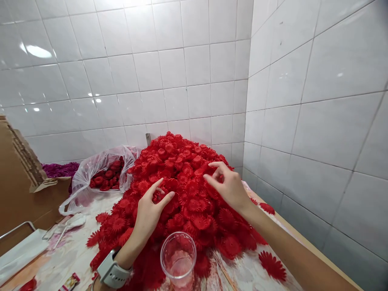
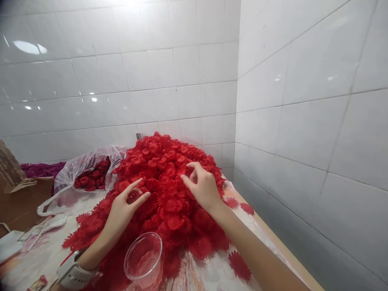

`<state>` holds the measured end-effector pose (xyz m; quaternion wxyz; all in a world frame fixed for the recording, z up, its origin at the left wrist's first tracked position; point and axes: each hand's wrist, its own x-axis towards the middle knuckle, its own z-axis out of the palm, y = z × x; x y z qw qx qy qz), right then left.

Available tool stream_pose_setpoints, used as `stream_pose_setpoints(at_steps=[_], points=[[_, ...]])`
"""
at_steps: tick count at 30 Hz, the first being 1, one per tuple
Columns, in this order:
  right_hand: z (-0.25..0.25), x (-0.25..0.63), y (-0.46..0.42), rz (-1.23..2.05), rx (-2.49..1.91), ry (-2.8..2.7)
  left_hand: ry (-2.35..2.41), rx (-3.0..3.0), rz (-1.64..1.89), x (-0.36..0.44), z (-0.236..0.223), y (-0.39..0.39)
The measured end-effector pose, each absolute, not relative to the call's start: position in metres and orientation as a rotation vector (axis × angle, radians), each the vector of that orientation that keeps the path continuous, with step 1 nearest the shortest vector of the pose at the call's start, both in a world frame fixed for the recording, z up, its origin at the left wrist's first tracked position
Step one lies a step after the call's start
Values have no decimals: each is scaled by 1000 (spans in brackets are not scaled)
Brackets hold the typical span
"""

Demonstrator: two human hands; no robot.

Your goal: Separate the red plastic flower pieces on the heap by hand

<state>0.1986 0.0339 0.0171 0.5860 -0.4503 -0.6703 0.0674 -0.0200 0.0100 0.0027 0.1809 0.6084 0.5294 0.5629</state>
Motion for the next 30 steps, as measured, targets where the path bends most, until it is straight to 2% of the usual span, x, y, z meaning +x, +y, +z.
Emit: stream_pose_setpoints(at_steps=[3, 9, 16, 23, 30], points=[[10, 184, 28, 164, -1089, -1711, 1333, 1489, 1591, -19, 4, 14], [5, 175, 21, -4, -940, -1623, 909, 1236, 1458, -16, 4, 14], [-7, 161, 11, -88, -795, -1683, 1004, 1395, 1315, -12, 11, 4], [-16, 151, 7, -121, -428, -1937, 936, 1342, 1197, -5, 5, -2], [-20, 151, 8, 12, -605, -1923, 887, 1339, 1159, -3, -1, -2]])
